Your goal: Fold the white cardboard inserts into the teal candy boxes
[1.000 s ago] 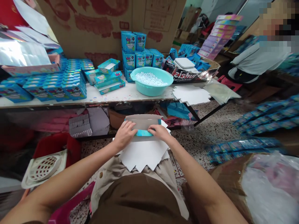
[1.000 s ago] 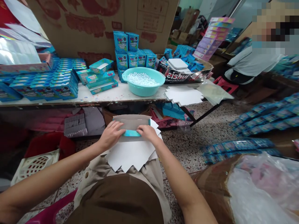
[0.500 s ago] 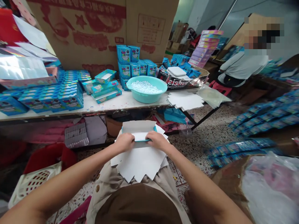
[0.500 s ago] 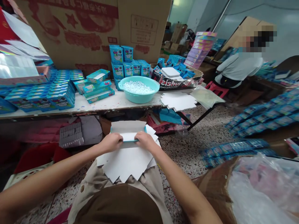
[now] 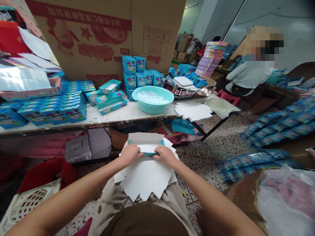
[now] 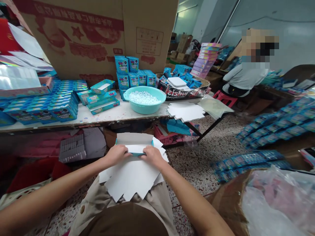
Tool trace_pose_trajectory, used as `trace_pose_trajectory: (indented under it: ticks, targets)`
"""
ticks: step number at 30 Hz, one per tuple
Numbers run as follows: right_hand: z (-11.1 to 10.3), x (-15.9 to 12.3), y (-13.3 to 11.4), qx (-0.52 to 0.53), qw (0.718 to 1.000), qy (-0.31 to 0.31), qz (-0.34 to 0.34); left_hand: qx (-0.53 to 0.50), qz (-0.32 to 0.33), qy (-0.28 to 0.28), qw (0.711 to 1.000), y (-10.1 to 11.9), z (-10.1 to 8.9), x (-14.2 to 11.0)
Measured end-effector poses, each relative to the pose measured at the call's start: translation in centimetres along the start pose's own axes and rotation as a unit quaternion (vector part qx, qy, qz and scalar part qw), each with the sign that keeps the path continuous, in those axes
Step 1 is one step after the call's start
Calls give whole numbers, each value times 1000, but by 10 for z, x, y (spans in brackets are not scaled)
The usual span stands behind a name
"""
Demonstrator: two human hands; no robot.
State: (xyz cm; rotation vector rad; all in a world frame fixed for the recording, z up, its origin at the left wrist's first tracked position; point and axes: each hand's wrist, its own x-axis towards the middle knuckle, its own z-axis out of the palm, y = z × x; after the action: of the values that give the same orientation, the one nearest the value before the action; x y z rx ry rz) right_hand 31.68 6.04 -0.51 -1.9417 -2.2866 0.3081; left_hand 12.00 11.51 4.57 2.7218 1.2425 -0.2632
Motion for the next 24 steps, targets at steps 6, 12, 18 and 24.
trace_pose_trajectory:
  ticks: [6,12,18,24]
  targets:
    - [-2,5,0,28,999,-19,-3,-13,10,-35,999,-4,-3,10]
    - [-12,13,0,51,997,-55,32,-42,21,-91,995,-10,-13,27]
    - [-8,-2,-19,48,995,37,78,-38,30,73,996,-21,-21,4]
    - [-7,2,-68,202,951,212,104,-310,-103,358,875,1,12,-7]
